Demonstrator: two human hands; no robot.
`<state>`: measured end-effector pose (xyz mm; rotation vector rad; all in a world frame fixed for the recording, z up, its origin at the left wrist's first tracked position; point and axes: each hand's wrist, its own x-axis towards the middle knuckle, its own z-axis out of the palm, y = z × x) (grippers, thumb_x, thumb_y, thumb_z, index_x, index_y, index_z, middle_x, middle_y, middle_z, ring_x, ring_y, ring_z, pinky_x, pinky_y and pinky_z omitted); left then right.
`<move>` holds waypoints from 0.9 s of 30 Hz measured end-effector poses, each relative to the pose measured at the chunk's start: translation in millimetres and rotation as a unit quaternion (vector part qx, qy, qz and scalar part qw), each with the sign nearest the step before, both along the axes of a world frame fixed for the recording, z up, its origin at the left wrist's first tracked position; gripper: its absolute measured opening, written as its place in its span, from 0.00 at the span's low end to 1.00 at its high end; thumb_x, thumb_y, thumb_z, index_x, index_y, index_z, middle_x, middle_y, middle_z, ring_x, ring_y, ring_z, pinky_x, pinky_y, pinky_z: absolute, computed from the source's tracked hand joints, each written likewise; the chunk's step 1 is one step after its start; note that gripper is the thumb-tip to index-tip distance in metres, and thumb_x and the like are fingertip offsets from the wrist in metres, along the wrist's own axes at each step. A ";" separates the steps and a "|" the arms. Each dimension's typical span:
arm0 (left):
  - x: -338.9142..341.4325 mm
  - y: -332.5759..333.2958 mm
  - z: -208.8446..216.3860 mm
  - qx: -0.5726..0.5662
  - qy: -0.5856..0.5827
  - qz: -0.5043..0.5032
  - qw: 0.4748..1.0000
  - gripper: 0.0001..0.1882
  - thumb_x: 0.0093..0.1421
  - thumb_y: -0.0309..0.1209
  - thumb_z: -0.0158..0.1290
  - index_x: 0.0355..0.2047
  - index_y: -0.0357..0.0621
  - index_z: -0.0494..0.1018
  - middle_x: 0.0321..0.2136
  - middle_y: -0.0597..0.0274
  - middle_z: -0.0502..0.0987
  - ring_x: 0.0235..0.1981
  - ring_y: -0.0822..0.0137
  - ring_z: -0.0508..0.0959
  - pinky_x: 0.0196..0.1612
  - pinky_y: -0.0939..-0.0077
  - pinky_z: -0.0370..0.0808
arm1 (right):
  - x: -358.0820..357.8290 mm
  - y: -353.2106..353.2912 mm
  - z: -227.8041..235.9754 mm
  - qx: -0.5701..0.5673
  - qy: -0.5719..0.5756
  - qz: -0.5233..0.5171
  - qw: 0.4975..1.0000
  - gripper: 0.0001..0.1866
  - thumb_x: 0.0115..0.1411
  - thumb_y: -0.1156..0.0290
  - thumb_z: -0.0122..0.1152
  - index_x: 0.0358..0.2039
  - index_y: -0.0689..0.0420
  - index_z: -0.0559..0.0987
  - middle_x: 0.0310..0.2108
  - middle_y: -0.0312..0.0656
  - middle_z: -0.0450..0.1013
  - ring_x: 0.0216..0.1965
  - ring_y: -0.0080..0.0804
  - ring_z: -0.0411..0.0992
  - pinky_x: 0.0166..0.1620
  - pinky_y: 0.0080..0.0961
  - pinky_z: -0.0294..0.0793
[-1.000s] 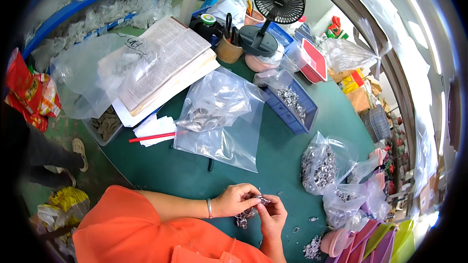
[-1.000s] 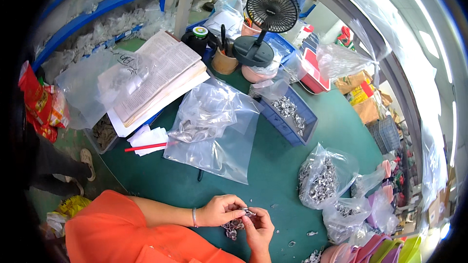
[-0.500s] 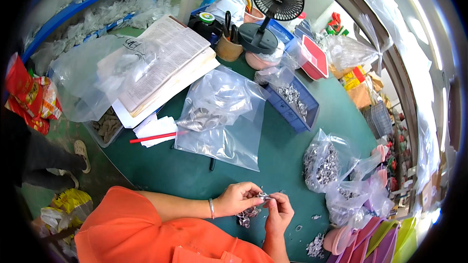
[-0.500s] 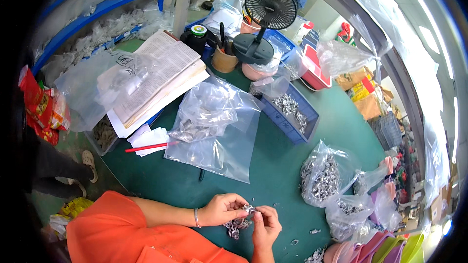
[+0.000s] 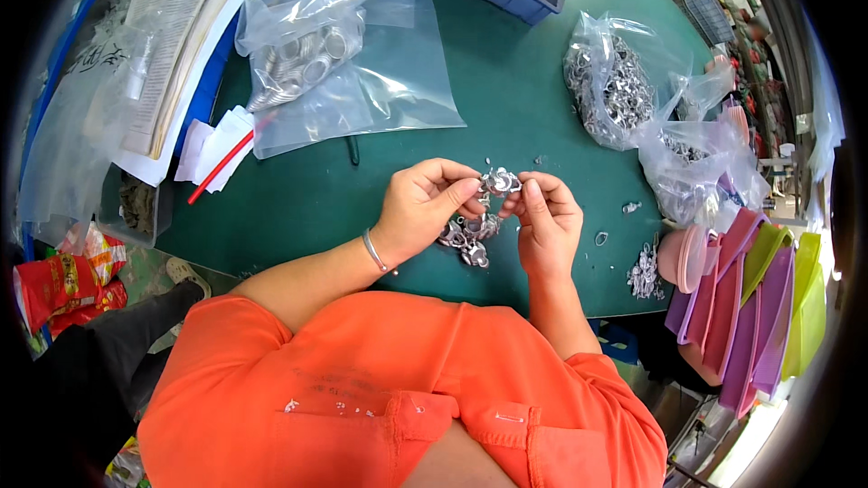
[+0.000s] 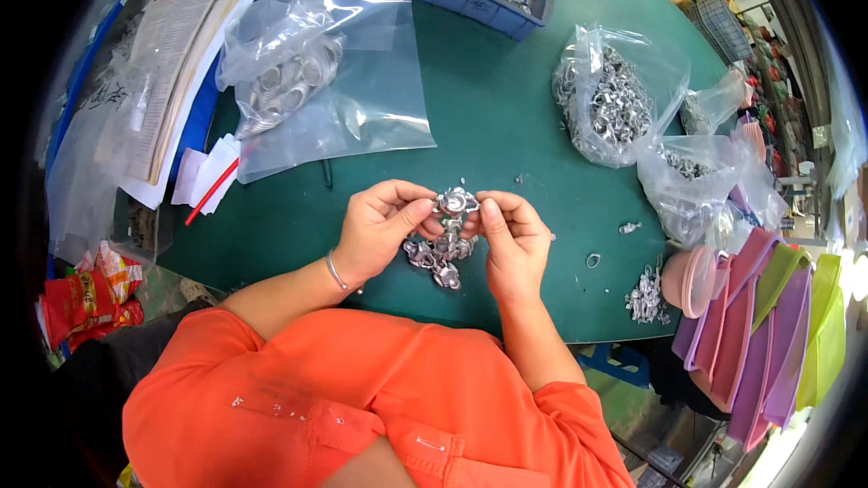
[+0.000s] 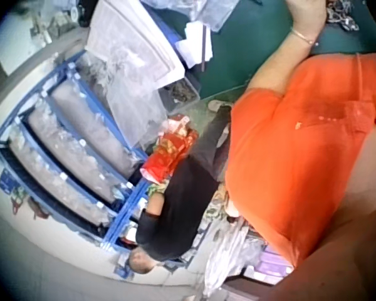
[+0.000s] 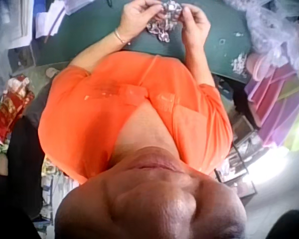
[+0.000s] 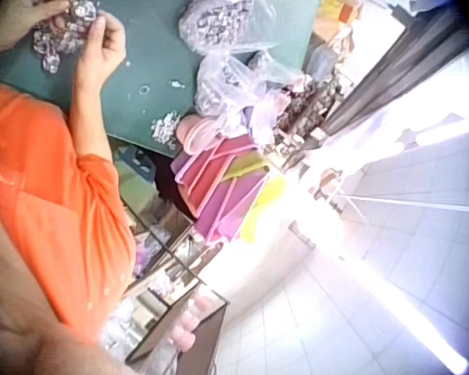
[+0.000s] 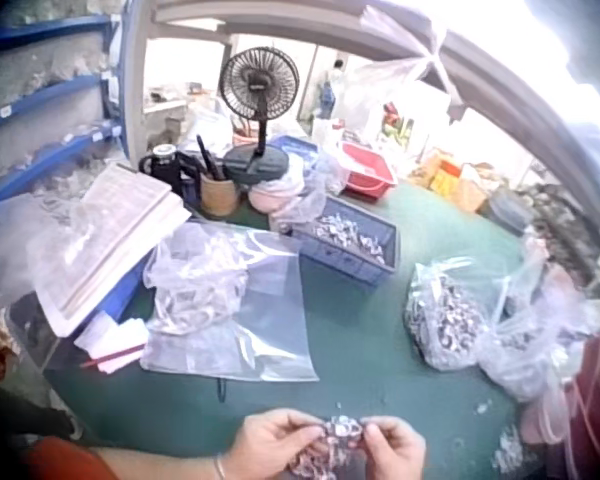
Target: The person assembles small silver metal hardware by hand, linking components together and placing finished units into a plastic bag. They also wipe the green worktable with a cloth and transfer loose parts into a clear container. Later, they pour a new batch of small metal pieces onto the table and continue assembling them one by one.
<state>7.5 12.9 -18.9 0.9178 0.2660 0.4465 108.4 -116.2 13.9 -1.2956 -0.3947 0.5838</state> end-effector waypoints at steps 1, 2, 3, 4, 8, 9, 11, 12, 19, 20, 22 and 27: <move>-1.5 -1.9 -0.5 0.005 0.000 0.001 1.000 0.07 0.59 0.22 0.49 0.37 0.32 0.71 0.29 0.55 0.77 0.28 0.69 0.78 0.32 0.78 0.78 | 0.2 -1.7 -1.3 0.007 0.016 0.006 1.000 0.08 0.60 0.74 0.53 0.36 0.65 0.74 0.27 0.42 0.74 0.27 0.25 0.72 0.31 0.21 0.74; -2.1 -1.4 -0.7 0.008 -0.001 0.001 1.000 0.06 0.59 0.22 0.49 0.36 0.32 0.71 0.29 0.55 0.76 0.28 0.69 0.78 0.33 0.78 0.78 | 0.7 -1.4 -2.5 0.007 0.025 0.009 1.000 0.08 0.60 0.74 0.53 0.36 0.65 0.74 0.28 0.42 0.74 0.27 0.25 0.72 0.31 0.21 0.74; -2.3 -0.8 -0.7 0.011 -0.003 0.002 1.000 0.06 0.59 0.21 0.49 0.36 0.32 0.72 0.30 0.55 0.76 0.29 0.69 0.78 0.33 0.78 0.78 | 1.2 -1.4 -3.7 0.008 0.034 0.012 0.999 0.07 0.60 0.74 0.53 0.36 0.65 0.74 0.28 0.43 0.74 0.26 0.25 0.72 0.31 0.21 0.74; -2.1 -0.6 -0.4 0.014 -0.004 0.003 1.000 0.06 0.59 0.21 0.49 0.36 0.33 0.72 0.31 0.55 0.76 0.29 0.69 0.78 0.34 0.78 0.78 | 1.8 -1.6 -4.5 0.009 0.043 0.015 0.999 0.07 0.60 0.74 0.53 0.35 0.65 0.74 0.28 0.43 0.74 0.26 0.26 0.72 0.31 0.22 0.74; -0.7 -0.5 0.4 0.077 -0.055 0.051 0.994 0.06 0.56 0.17 0.50 0.35 0.33 0.72 0.34 0.55 0.74 0.32 0.70 0.76 0.36 0.78 0.77 | 3.9 -2.7 -6.8 0.023 0.059 0.035 0.997 0.06 0.59 0.76 0.54 0.35 0.66 0.74 0.29 0.44 0.74 0.27 0.26 0.72 0.32 0.22 0.75; -1.5 0.1 -0.1 0.091 -0.066 0.052 0.992 0.07 0.55 0.16 0.50 0.35 0.33 0.72 0.35 0.56 0.73 0.33 0.69 0.76 0.37 0.78 0.77 | 4.4 -4.2 -7.8 0.029 0.052 0.042 0.997 0.06 0.58 0.77 0.54 0.35 0.66 0.74 0.31 0.45 0.74 0.28 0.27 0.72 0.32 0.22 0.75; -2.0 0.0 -0.4 0.109 -0.075 0.060 0.989 0.07 0.54 0.15 0.51 0.34 0.33 0.73 0.35 0.56 0.72 0.33 0.70 0.75 0.37 0.79 0.76 | 4.2 -6.1 -9.7 0.049 0.017 0.052 0.997 0.05 0.56 0.80 0.56 0.34 0.66 0.74 0.33 0.47 0.73 0.30 0.27 0.72 0.34 0.22 0.75; -1.4 1.0 0.7 0.113 -0.073 0.068 0.989 0.07 0.54 0.14 0.51 0.34 0.33 0.73 0.35 0.57 0.72 0.33 0.70 0.75 0.37 0.79 0.76 | 4.2 -5.5 -10.4 0.063 -0.011 0.055 0.996 0.05 0.55 0.82 0.56 0.34 0.66 0.74 0.35 0.47 0.72 0.32 0.28 0.72 0.35 0.22 0.75; -2.4 2.6 2.5 0.130 -0.059 0.076 0.987 0.07 0.52 0.14 0.54 0.32 0.33 0.74 0.35 0.58 0.73 0.35 0.72 0.74 0.37 0.81 0.74 | 4.1 -3.8 -9.3 0.058 -0.157 0.024 0.986 0.10 0.50 0.89 0.57 0.33 0.65 0.73 0.38 0.47 0.70 0.38 0.27 0.71 0.41 0.19 0.73; -2.3 3.0 2.9 0.127 -0.057 0.072 0.988 0.07 0.51 0.14 0.54 0.32 0.33 0.74 0.35 0.59 0.73 0.36 0.71 0.75 0.39 0.80 0.75 | 3.2 -2.1 -7.7 0.072 -0.134 0.014 0.988 0.11 0.49 0.89 0.57 0.34 0.65 0.73 0.38 0.47 0.70 0.38 0.27 0.71 0.41 0.19 0.73; -2.8 3.1 3.3 0.131 -0.060 0.078 0.986 0.07 0.51 0.14 0.54 0.32 0.34 0.74 0.35 0.59 0.74 0.36 0.71 0.75 0.40 0.79 0.75 | 2.3 -2.2 -7.9 0.057 -0.097 0.012 0.994 0.15 0.49 0.90 0.58 0.38 0.64 0.70 0.38 0.46 0.70 0.39 0.27 0.71 0.42 0.20 0.73; -0.5 2.5 1.6 0.123 -0.021 0.084 0.989 0.08 0.52 0.14 0.53 0.33 0.35 0.74 0.35 0.60 0.74 0.37 0.70 0.75 0.42 0.78 0.75 | 2.2 -3.5 -7.5 0.063 -0.063 0.009 0.996 0.19 0.49 0.90 0.58 0.42 0.64 0.68 0.38 0.45 0.71 0.38 0.27 0.72 0.42 0.20 0.74</move>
